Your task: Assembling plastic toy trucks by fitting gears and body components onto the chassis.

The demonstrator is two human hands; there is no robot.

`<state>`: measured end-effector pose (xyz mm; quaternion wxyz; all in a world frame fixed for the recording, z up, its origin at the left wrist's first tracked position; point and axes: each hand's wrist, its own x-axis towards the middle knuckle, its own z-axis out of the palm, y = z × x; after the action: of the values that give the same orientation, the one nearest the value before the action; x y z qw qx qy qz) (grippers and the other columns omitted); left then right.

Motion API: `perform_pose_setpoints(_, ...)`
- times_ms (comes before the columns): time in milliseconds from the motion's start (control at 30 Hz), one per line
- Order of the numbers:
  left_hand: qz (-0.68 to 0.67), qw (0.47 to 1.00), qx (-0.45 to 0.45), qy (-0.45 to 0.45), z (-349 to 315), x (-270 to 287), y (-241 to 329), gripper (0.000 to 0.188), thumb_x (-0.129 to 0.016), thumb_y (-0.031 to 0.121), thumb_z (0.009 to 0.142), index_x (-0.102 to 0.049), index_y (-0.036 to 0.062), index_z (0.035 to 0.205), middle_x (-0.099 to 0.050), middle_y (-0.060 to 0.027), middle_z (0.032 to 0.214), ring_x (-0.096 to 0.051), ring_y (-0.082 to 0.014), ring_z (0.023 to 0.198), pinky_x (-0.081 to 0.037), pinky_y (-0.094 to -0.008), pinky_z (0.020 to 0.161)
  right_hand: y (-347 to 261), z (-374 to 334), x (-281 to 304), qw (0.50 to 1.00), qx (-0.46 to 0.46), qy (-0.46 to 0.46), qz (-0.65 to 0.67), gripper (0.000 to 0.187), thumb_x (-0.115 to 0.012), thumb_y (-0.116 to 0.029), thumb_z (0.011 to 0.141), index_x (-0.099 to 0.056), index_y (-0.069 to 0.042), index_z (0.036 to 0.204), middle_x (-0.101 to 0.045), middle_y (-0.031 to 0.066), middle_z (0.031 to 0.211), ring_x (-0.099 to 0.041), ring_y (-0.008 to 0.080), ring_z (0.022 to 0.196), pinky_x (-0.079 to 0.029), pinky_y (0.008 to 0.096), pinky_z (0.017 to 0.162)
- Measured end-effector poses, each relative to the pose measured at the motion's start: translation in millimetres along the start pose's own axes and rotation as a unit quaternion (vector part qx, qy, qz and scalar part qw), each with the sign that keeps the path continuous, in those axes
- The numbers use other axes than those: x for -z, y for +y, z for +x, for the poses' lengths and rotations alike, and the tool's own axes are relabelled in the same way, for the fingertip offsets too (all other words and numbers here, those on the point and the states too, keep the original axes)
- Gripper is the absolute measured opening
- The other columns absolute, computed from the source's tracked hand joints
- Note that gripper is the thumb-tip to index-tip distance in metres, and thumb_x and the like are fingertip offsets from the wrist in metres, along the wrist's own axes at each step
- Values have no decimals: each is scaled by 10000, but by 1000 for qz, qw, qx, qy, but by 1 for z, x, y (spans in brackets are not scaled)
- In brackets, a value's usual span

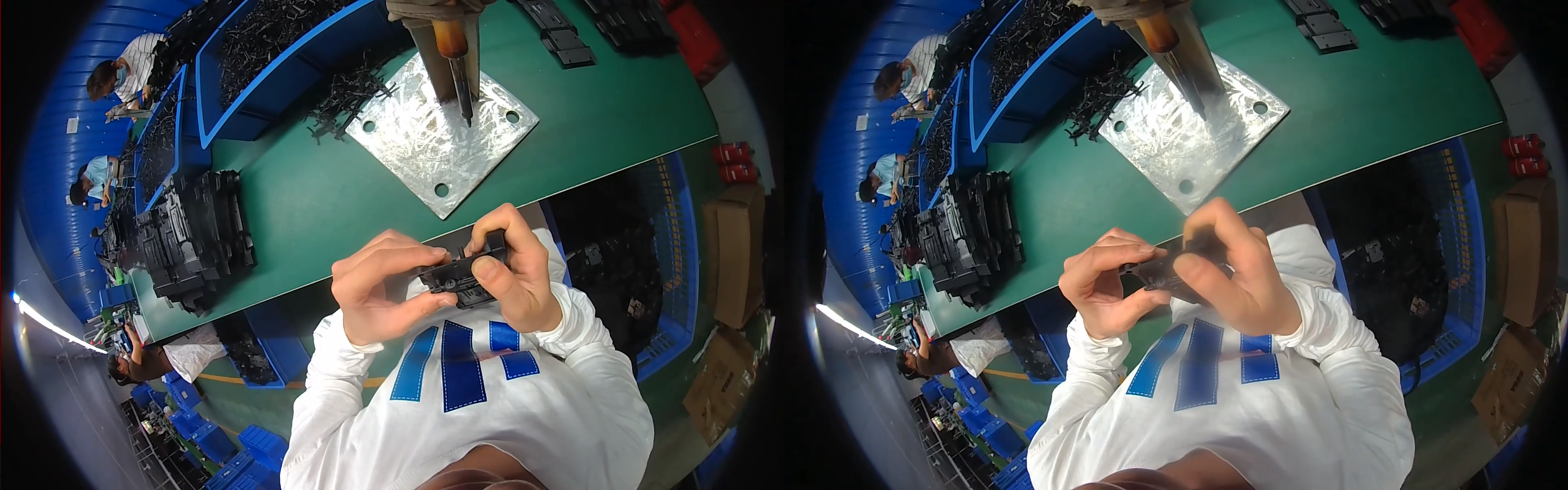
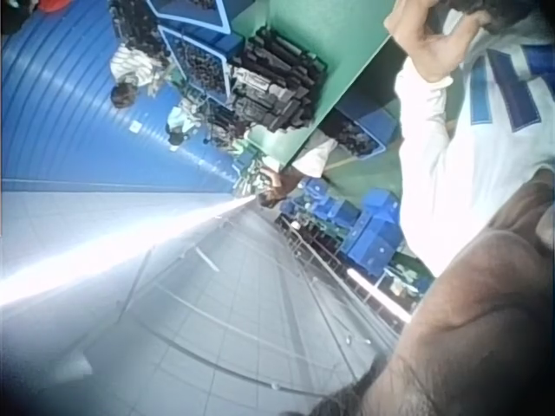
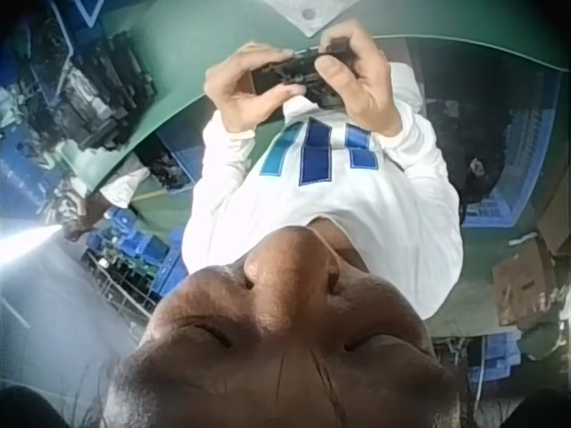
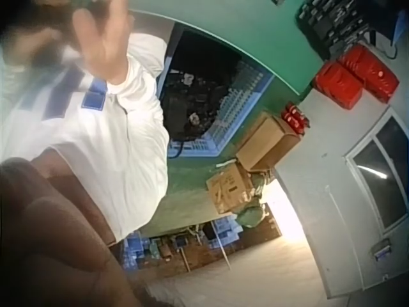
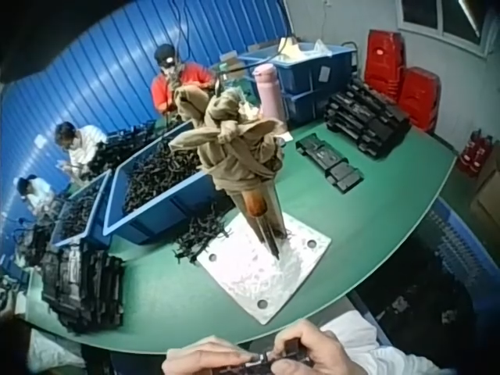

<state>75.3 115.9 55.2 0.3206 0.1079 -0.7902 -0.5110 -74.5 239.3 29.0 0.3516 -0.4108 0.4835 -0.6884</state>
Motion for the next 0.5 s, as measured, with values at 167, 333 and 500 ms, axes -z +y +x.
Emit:
perform_pose_setpoints(167,-49,997,54,-8,1,1,-1,391,-880,70,639,-684,-44,957,-718,-138,874,-678,-221,779,-527,-303,699,5,1,2,999,9,-23,-42,259,-614,-198,927,-475,3,1013,-596,81,784,-595,97,701,-463,247,632)
perform_pose_setpoints(333,-21,998,51,-8,-1,2,2,376,-880,63,634,-682,-49,934,-717,-140,886,-676,-217,781,-528,-298,706,5,3,8,997,-43,-53,45,286,-600,-215,939,-474,4,1074,-618,88,819,-610,119,732,-471,262,670)
perform_pose_setpoints(500,-1,999,33,3,-1,1,5,360,-883,74,635,-685,-41,913,-715,-140,867,-682,-231,780,-538,-308,693,2,5,16,992,-45,-104,52,376,-601,-221,938,-457,6,1200,-637,100,906,-642,154,805,-488,293,723)
